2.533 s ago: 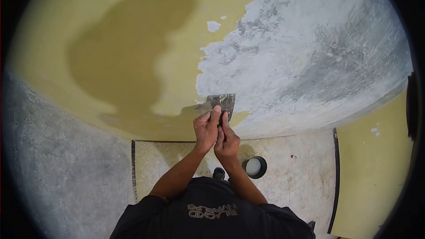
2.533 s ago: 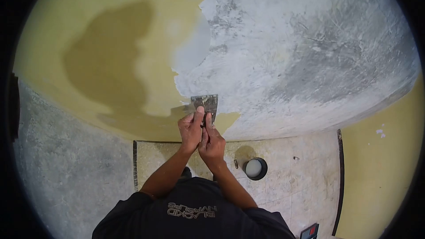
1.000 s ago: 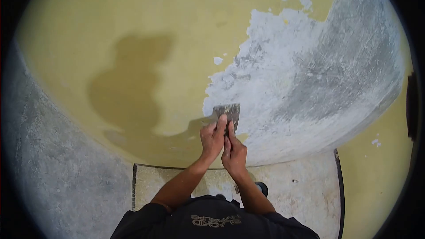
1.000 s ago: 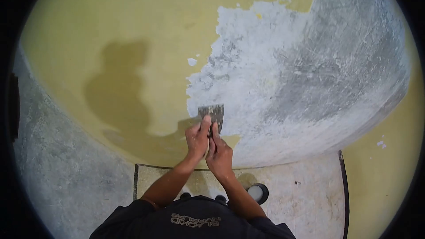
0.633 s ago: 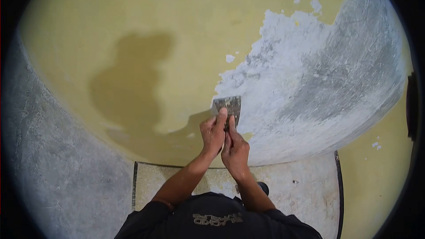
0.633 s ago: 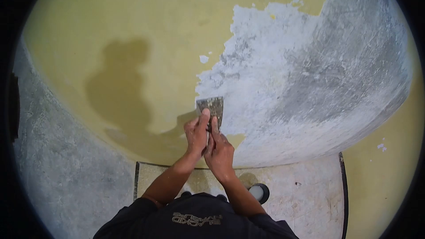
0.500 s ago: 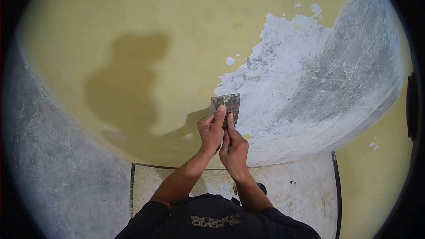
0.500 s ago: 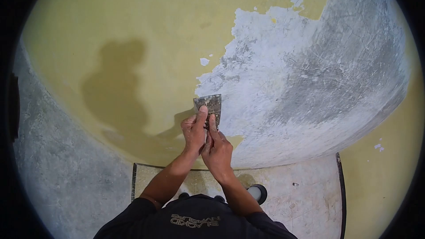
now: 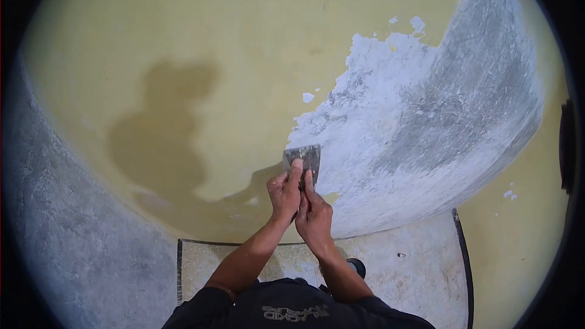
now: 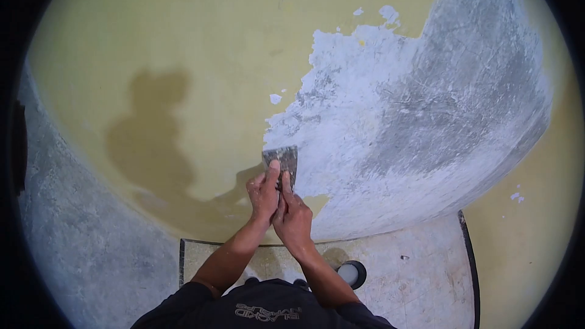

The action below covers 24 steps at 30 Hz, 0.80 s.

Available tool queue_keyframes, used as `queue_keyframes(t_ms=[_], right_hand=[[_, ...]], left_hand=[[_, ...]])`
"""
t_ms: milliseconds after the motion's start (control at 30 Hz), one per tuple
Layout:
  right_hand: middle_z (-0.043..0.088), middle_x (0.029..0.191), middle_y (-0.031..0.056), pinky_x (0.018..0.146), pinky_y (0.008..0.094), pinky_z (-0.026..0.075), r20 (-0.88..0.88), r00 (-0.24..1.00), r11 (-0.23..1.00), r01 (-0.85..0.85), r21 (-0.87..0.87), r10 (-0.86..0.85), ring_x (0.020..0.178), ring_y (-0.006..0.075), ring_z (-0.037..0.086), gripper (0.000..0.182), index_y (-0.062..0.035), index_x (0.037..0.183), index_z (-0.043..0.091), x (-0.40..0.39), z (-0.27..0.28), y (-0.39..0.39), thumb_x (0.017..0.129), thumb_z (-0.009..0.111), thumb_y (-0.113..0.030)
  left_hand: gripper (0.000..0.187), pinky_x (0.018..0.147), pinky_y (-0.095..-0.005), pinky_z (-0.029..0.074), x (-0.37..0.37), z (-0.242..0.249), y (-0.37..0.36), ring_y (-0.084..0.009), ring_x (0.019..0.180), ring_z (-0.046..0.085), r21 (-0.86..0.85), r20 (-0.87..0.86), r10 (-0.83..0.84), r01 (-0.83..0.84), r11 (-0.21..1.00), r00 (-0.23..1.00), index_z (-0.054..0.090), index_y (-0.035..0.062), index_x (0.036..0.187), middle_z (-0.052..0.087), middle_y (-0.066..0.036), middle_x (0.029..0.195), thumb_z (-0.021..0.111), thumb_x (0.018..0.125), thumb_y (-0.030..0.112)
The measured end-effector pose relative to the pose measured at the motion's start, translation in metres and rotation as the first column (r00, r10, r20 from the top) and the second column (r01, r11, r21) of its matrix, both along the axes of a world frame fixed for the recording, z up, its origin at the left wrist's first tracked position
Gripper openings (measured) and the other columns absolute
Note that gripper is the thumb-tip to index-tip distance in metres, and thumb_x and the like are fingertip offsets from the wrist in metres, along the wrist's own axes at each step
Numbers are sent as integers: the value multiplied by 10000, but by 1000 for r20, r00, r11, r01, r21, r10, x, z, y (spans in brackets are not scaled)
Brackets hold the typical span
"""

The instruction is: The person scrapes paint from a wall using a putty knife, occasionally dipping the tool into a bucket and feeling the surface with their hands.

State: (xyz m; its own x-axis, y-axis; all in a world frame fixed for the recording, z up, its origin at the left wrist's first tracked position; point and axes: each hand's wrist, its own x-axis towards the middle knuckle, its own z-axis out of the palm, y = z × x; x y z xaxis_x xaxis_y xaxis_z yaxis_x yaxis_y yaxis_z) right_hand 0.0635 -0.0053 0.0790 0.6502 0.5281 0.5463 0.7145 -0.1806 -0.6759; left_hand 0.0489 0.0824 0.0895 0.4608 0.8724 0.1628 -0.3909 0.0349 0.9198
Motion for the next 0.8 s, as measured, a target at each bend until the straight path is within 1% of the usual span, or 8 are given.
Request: queue_keyframes(t_ms=[133, 233, 333, 467, 600, 667, 733, 800], right_hand=[[645, 918, 286, 685, 359, 521, 8, 999, 999, -43, 4, 43, 784, 379, 677, 491, -32, 1402, 447, -2, 21, 4, 915, 495, 6], [646, 892, 289, 677, 353, 522, 12, 999, 998, -37, 51, 37, 775, 375, 684, 491, -15, 1401, 440, -5, 4, -2, 913, 484, 10], [656, 900, 284, 690, 337, 524, 28, 999, 997, -46, 60, 45, 791, 356, 696, 488, -7, 1404, 432, -3, 10, 1, 918, 473, 7], [649, 876, 282, 682, 322, 515, -76, 995, 997, -54, 60, 58, 765, 320, 698, 495, -8, 1410, 423, -8, 40, 6, 917, 467, 8], [629, 839, 288, 661, 332, 511, 62, 997, 989, -53, 137, 45, 718, 303, 686, 499, -10, 1417, 412, 1, 14, 11, 921, 457, 6], [645, 887, 290, 690, 325, 516, 20, 999, 996, -35, 86, 33, 768, 289, 698, 495, -5, 1421, 404, 0, 32, 14, 928, 449, 2], [650, 923, 292, 711, 321, 517, -24, 999, 997, -38, 70, 40, 798, 288, 701, 495, -4, 1421, 403, -4, 51, 13, 928, 450, 1], [654, 958, 293, 733, 316, 518, -49, 997, 996, -52, 73, 55, 828, 287, 704, 495, -3, 1421, 403, -5, 53, 14, 929, 451, 1]], left_hand=[[538, 472, -276, 279, 0, 13, 7, -46, 557, 352, -62, 55, -8, 12, 998, 998, 505, 5, 556, 408, 72, 533, 628, 939, 362], [591, 472, -314, 292, 0, -4, 5, -76, 534, 353, 108, -168, 93, -75, 991, 981, 508, -32, 585, 392, 10, 502, 604, 930, 439], [578, 468, -304, 289, -6, 7, 6, -68, 530, 350, 180, -197, 89, -53, 982, 976, 513, -40, 590, 390, 21, 503, 609, 933, 415], [532, 458, -283, 280, -1, 30, 13, -47, 532, 339, 54, 3, -4, 4, 999, 1000, 510, -32, 593, 395, 60, 516, 638, 930, 360], [472, 486, -249, 306, 1, 9, 14, -40, 578, 369, 104, -87, 34, -24, 994, 996, 551, 30, 597, 447, 65, 594, 662, 915, 361], [471, 489, -246, 309, -1, 39, 17, -36, 586, 376, 106, -183, 26, -7, 994, 983, 552, 26, 597, 452, 62, 597, 658, 919, 353], [562, 457, -282, 303, 3, 60, 16, -47, 547, 361, 39, 27, 15, -16, 999, 1000, 511, -8, 537, 412, 56, 519, 641, 929, 373], [571, 458, -292, 308, -4, 63, 12, -52, 542, 365, 65, 16, 29, -30, 997, 999, 508, -7, 522, 411, 47, 505, 650, 922, 376]])
